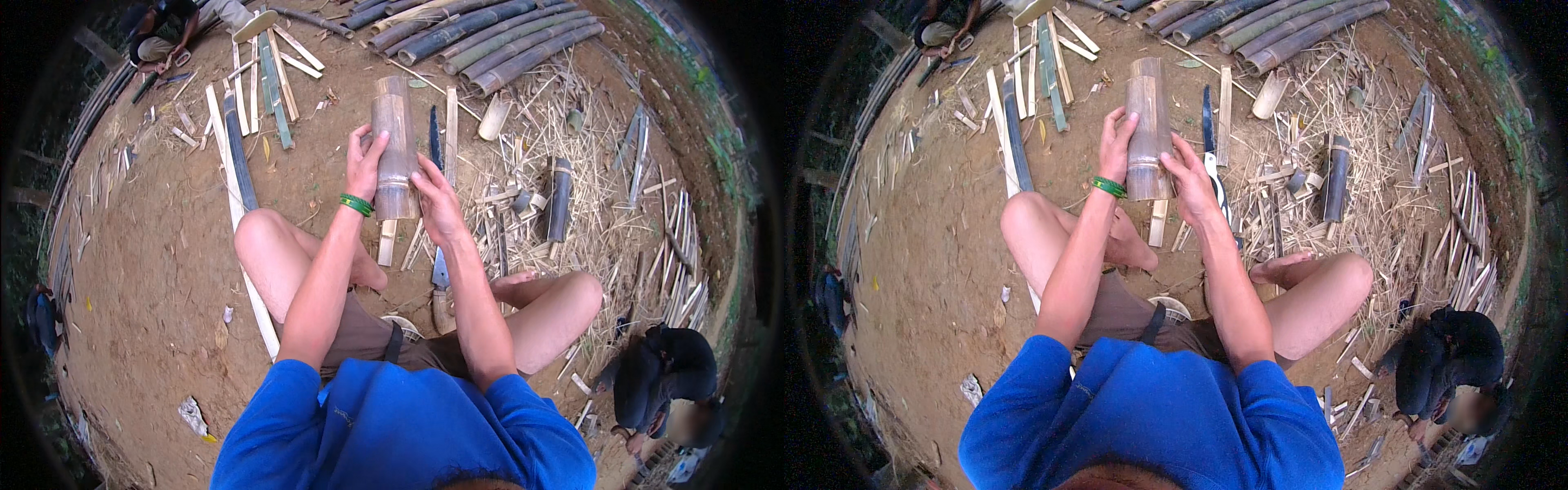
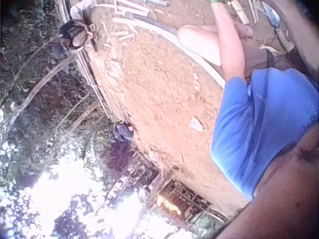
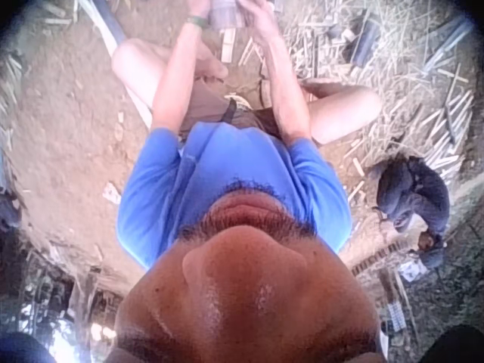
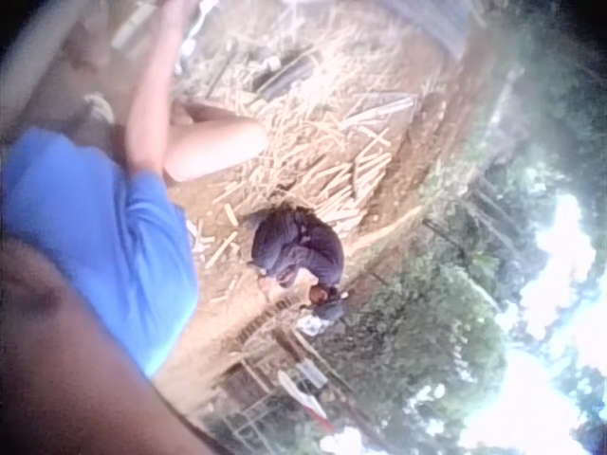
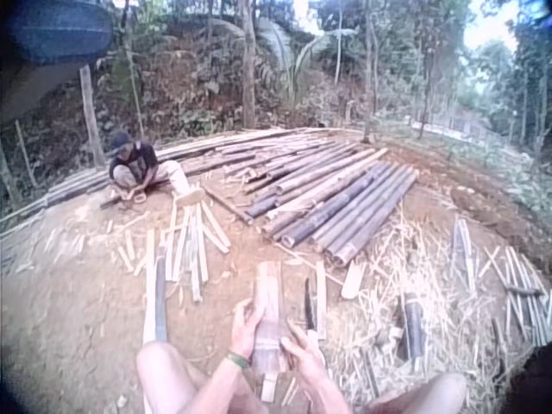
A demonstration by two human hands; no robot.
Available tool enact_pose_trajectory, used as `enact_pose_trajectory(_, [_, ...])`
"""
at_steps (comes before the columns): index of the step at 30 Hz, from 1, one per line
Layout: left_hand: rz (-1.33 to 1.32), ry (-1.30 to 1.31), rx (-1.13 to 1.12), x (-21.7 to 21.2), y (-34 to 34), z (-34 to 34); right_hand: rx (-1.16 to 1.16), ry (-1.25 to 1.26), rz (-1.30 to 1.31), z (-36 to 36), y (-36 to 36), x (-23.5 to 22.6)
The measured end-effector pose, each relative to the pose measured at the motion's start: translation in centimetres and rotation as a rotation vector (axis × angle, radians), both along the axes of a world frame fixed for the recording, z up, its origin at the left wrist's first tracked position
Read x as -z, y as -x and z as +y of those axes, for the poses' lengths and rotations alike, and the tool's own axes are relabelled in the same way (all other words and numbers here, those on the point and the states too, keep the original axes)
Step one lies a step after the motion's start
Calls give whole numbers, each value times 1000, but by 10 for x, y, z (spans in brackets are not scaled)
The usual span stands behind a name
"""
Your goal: The person sits on the ground and uses a hand saw to cut a piece of bamboo. They hold the bamboo with one hand and saw through it with the other, then inspect the cut piece and place it aside.
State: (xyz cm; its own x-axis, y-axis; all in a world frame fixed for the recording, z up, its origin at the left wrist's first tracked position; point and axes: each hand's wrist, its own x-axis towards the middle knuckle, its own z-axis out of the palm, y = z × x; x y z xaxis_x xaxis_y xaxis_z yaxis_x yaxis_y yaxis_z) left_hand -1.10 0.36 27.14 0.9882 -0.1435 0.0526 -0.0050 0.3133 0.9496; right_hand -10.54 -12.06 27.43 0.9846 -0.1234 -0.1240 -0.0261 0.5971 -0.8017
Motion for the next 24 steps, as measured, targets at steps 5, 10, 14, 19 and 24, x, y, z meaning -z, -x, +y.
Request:
enact_pose_trajectory(5, [64,-12,25,1,3,-3,-29,16,60,-1,-1,0])
enact_pose_trajectory(10, [88,10,40,6,6,-7,25,-42,121,-2,0,-1])
enact_pose_trajectory(14, [108,4,42,8,5,-10,49,-63,162,-1,0,-1])
enact_pose_trajectory(19, [102,-75,29,3,9,-16,61,-42,178,1,1,-4])
enact_pose_trajectory(24, [-175,-473,-182,-4,20,-25,-14,6,76,-1,1,6])
